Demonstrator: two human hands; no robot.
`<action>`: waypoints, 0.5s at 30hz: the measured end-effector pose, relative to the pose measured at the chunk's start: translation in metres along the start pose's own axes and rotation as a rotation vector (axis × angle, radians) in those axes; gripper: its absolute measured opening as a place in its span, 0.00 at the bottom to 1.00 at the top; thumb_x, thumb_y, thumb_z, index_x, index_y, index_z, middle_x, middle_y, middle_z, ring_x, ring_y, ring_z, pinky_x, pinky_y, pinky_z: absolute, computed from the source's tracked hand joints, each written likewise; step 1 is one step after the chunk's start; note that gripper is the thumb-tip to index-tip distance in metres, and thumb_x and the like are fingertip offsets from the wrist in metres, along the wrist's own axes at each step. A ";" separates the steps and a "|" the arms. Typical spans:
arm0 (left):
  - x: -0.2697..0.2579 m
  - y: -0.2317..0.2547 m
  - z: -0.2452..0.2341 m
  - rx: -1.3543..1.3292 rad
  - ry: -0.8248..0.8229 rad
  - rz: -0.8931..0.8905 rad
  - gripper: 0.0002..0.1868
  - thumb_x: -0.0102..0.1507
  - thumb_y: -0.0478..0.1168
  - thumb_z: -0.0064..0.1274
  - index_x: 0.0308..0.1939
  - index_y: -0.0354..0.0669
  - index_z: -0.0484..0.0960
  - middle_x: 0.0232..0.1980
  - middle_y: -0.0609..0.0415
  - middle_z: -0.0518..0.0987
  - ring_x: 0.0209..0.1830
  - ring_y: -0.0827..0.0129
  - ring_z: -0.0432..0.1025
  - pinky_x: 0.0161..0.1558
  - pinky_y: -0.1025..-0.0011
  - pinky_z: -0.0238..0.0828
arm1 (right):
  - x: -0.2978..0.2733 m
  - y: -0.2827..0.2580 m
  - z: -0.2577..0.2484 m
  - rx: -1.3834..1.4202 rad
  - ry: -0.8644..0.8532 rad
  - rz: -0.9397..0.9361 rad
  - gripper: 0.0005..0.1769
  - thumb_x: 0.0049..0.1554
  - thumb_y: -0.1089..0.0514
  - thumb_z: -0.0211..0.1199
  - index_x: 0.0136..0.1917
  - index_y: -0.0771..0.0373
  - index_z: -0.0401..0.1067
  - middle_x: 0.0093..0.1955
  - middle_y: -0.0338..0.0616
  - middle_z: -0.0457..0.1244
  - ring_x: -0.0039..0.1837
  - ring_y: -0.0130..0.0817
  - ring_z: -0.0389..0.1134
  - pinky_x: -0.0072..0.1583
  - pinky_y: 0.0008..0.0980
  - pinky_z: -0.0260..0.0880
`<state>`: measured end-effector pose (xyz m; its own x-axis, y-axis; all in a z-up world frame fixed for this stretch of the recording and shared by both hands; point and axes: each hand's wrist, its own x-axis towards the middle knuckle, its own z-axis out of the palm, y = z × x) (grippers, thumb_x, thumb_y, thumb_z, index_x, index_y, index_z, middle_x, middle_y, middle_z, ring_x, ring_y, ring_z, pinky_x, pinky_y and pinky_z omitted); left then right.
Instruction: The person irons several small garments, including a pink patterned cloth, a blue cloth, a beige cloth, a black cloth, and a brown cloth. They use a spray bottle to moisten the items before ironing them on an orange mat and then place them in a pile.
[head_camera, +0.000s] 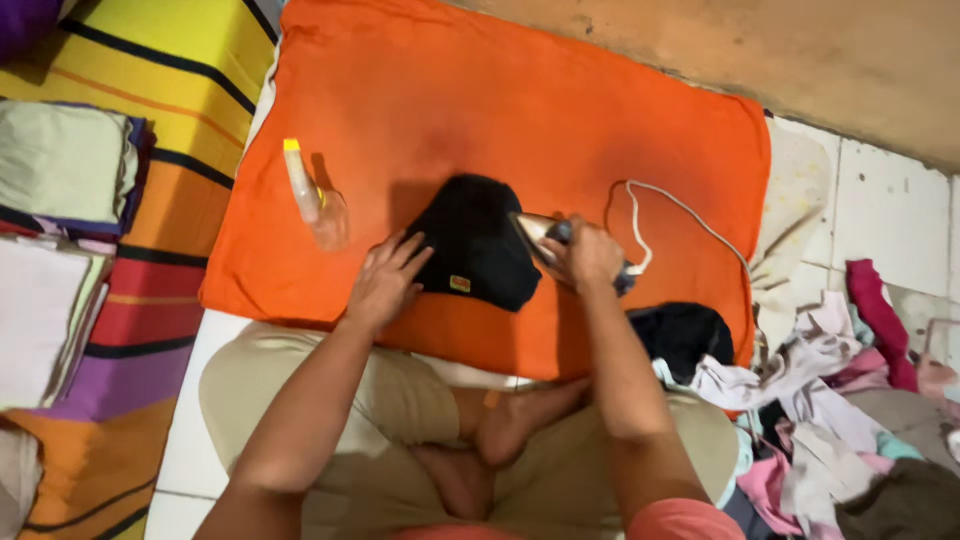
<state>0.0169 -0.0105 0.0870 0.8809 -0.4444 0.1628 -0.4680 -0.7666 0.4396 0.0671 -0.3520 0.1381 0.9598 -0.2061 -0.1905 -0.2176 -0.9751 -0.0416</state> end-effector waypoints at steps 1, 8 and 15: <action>-0.005 0.004 0.006 0.057 -0.041 0.057 0.35 0.55 0.38 0.61 0.67 0.48 0.74 0.75 0.55 0.65 0.75 0.54 0.58 0.70 0.56 0.57 | -0.007 0.016 0.001 -0.012 -0.038 0.041 0.33 0.49 0.27 0.70 0.57 0.51 0.73 0.48 0.50 0.71 0.50 0.51 0.73 0.49 0.50 0.72; -0.019 0.003 0.056 0.267 -0.170 0.273 0.31 0.65 0.37 0.41 0.75 0.55 0.65 0.79 0.56 0.60 0.79 0.58 0.54 0.73 0.58 0.54 | -0.058 0.047 0.021 -0.121 0.577 -0.253 0.28 0.46 0.43 0.76 0.52 0.63 0.75 0.48 0.50 0.68 0.49 0.50 0.69 0.50 0.48 0.68; -0.004 -0.026 0.058 0.394 -0.345 0.111 0.33 0.66 0.37 0.38 0.77 0.55 0.61 0.82 0.56 0.56 0.78 0.59 0.55 0.69 0.63 0.62 | -0.107 -0.019 0.098 0.017 0.492 -0.874 0.21 0.54 0.62 0.59 0.61 0.67 0.76 0.59 0.53 0.69 0.54 0.44 0.68 0.57 0.37 0.70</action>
<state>0.0211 -0.0156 0.0239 0.7814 -0.6083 -0.1392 -0.6064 -0.7929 0.0607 -0.0493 -0.3038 0.0630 0.7494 0.5678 0.3406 0.6004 -0.7996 0.0120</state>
